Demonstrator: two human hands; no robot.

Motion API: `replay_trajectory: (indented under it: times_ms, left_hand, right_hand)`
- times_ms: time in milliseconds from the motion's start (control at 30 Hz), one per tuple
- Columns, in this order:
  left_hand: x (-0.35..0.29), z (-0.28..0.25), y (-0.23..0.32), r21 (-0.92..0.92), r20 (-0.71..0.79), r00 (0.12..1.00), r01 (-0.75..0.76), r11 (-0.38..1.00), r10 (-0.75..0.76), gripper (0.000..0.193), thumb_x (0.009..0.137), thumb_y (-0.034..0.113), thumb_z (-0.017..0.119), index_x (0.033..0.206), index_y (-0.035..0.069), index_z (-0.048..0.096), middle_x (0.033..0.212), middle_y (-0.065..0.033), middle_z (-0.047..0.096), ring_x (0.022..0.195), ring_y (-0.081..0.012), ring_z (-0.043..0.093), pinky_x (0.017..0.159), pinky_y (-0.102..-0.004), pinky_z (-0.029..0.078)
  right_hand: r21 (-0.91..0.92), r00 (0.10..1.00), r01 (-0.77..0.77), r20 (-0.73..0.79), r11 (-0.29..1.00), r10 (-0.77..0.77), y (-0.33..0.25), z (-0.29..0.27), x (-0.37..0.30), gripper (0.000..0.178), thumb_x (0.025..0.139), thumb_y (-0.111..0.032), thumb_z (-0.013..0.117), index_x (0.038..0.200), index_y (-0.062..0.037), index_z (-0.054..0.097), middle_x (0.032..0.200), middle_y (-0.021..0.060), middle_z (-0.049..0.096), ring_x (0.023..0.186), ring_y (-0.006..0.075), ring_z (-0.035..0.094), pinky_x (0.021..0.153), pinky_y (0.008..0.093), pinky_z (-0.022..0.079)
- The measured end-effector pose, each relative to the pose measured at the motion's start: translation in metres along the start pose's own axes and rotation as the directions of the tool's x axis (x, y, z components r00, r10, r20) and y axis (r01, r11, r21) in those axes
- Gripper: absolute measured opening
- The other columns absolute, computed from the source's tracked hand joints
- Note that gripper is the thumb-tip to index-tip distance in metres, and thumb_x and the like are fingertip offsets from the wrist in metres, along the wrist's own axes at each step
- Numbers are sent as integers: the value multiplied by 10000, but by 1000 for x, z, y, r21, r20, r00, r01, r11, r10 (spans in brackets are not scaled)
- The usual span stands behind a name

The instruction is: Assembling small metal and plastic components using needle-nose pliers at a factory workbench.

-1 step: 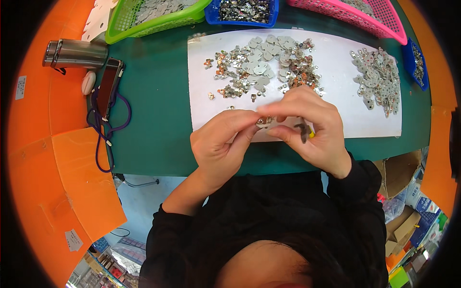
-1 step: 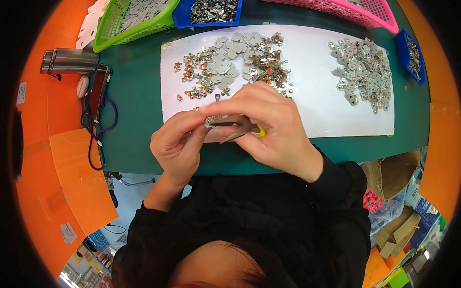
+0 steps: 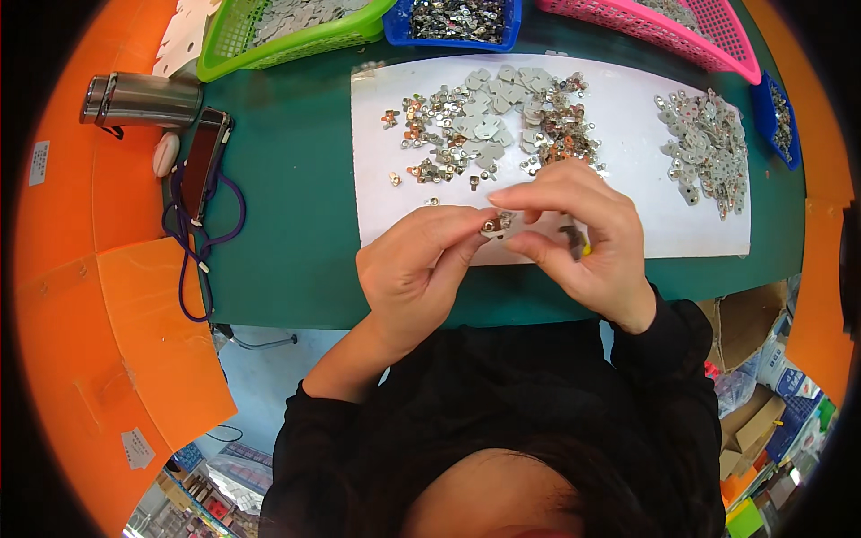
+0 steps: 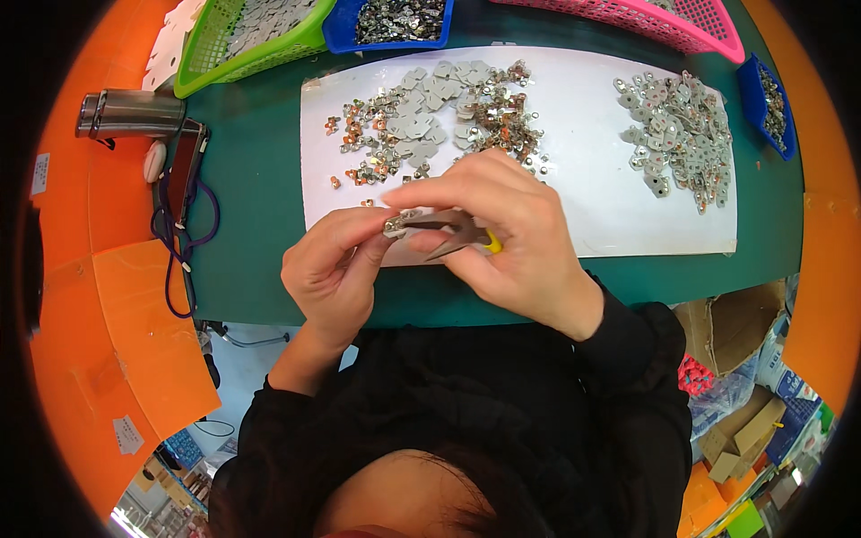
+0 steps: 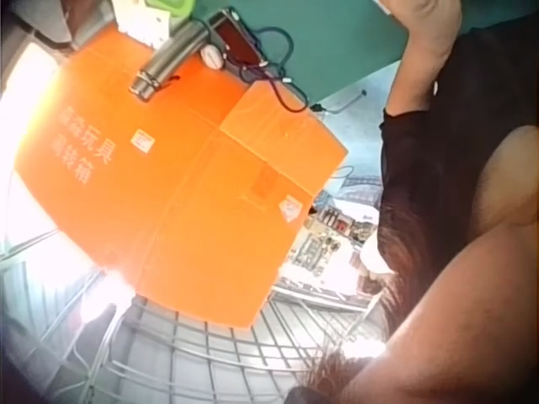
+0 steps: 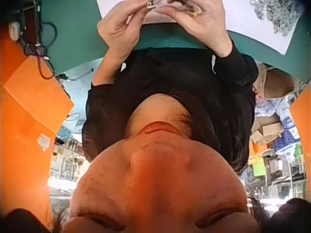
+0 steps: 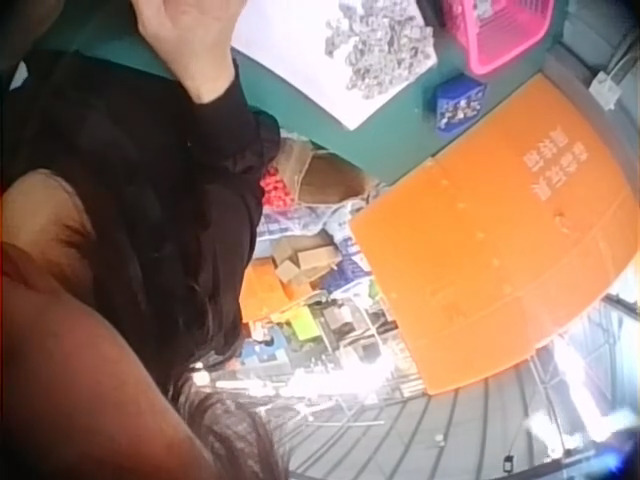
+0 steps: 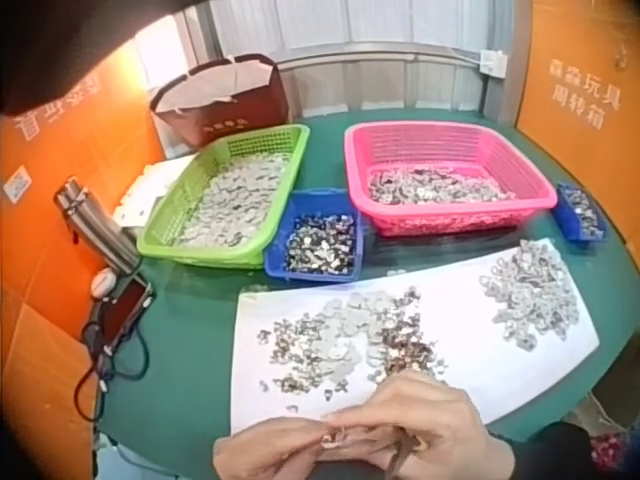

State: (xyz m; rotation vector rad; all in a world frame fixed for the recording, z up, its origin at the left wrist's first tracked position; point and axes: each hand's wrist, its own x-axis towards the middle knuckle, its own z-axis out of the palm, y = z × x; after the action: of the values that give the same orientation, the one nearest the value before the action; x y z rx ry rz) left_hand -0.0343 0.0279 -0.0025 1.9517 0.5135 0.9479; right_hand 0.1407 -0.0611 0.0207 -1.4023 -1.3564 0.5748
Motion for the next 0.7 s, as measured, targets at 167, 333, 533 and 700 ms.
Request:
replay_trajectory:
  times_ms: [167,333,533,700]
  left_hand:
    - [-2,6,-1,-25,4,1000,9,1000,-8,184,826,-81,715,998,-16,704,917,-121,722,759,-190,691,639,-275,543]
    - [7,6,-5,188,6,989,-148,971,149,233,781,-68,729,1005,-14,693,918,-126,705,780,-254,684,664,-308,552]
    - [19,-10,1,522,246,906,-424,740,345,259,730,-47,726,977,10,674,935,-85,675,804,-262,672,663,-324,543]
    - [12,-11,-4,330,90,960,-278,902,264,208,747,-39,730,936,14,662,871,-89,670,739,-261,657,609,-326,517]
  right_hand:
    - [-181,990,139,-9,974,-143,13,-1,-2,248,712,2,792,945,-76,751,819,56,645,775,226,611,702,330,482]
    - [-364,958,265,-10,893,-288,10,-4,0,278,657,-10,790,924,-73,743,816,55,634,795,254,607,707,355,489]
    - [-464,948,299,46,834,-315,2,-7,0,316,620,-33,799,925,-69,722,851,62,635,831,273,605,736,372,491]
    - [-464,989,121,128,878,-69,5,-23,-3,375,632,-216,836,934,-59,679,900,89,637,860,304,596,763,384,469]
